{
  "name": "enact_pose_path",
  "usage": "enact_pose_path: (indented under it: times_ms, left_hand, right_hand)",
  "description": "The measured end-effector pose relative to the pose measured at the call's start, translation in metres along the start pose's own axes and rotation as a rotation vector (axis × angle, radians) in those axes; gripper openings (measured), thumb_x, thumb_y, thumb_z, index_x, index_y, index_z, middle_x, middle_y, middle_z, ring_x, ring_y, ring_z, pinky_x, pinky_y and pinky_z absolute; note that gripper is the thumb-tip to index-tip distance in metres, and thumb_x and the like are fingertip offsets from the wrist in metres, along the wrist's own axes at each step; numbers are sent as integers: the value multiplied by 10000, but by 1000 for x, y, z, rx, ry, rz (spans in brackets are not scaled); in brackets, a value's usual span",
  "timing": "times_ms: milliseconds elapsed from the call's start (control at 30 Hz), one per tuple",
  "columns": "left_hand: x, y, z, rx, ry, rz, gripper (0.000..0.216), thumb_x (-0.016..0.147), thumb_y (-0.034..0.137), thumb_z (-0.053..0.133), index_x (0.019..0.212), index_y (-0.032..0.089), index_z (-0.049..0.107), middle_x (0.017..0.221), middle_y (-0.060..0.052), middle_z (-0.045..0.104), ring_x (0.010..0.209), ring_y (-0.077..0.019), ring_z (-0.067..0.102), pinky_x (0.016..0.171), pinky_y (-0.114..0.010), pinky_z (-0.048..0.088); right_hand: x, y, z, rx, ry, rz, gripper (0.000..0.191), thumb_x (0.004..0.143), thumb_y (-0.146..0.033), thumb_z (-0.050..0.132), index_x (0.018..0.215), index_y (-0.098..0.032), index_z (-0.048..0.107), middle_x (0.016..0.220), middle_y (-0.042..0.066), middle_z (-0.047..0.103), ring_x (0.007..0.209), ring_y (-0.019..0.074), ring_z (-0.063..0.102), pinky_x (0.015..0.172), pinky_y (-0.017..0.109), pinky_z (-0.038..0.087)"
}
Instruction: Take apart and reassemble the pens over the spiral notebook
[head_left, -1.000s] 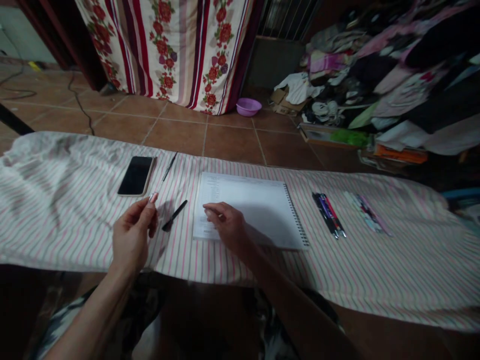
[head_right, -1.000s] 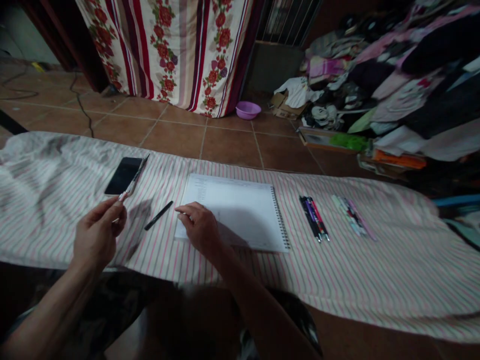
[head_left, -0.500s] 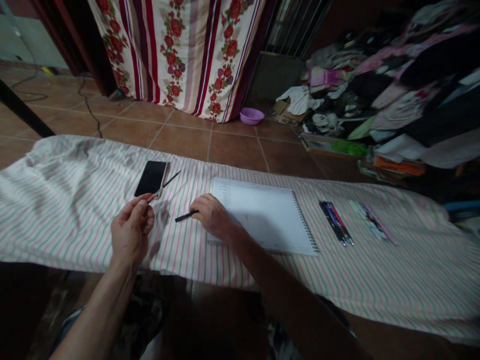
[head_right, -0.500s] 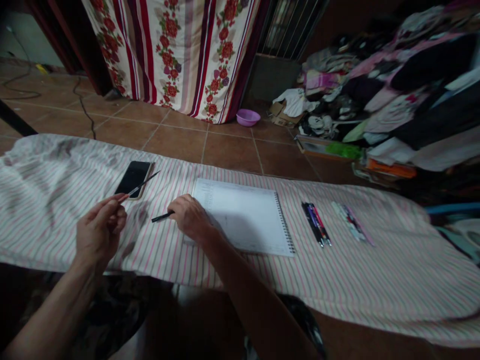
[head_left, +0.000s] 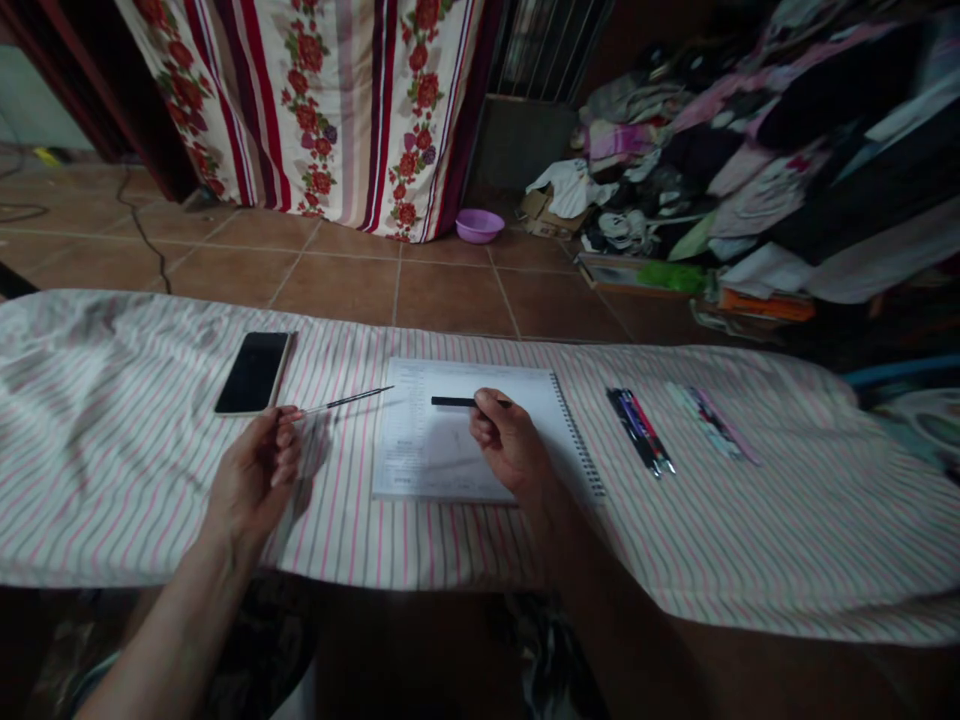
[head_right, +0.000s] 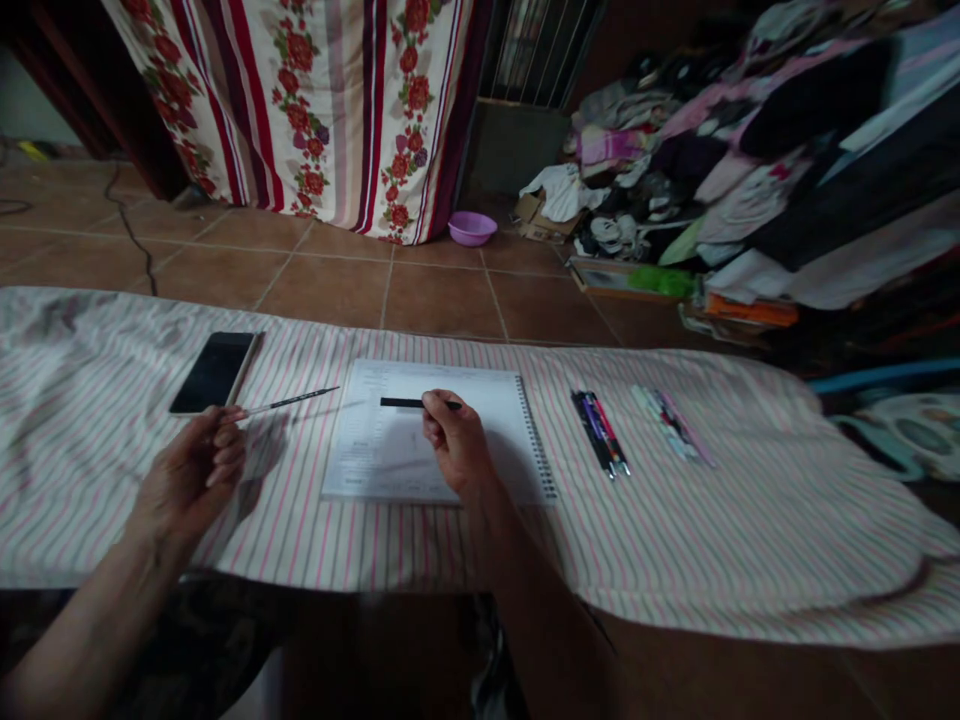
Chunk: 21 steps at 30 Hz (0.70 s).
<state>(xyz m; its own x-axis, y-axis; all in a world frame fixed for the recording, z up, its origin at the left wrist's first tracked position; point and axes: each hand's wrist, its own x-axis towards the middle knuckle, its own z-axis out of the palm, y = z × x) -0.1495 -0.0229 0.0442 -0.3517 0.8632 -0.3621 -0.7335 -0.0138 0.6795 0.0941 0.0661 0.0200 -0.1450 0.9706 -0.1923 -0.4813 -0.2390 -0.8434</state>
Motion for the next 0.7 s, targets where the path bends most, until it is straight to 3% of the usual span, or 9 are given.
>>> enact_pose_path:
  times_ms: [233, 467, 700]
  left_hand:
    - [2, -27, 25, 21, -47, -57, 211, 835, 138, 434, 719, 80, 599, 501, 32, 426, 361, -38, 382, 250, -99, 265]
    - [7, -37, 33, 62, -54, -8, 151, 809, 147, 479, 741, 82, 597, 501, 34, 440, 362, -40, 380, 247, -104, 261]
    - [3, -37, 36, 132, -39, 17, 130, 785, 155, 508, 732, 76, 598, 495, 36, 444, 357, -32, 363, 245, -99, 236]
  right_hand:
    - [2, -2, -8, 297, 59, 121, 300, 479, -234, 827, 682, -126, 635, 561, -45, 540, 463, 0, 397, 382, 93, 306]
    - [0, -1, -18, 283, 66, 103, 264, 543, -288, 806, 669, -137, 630, 538, -49, 527, 430, -1, 375, 361, 104, 283]
    - [0, 1, -17, 223, 70, 105, 297, 522, -318, 813, 664, -130, 632, 527, -46, 526, 437, 7, 384, 379, 114, 286]
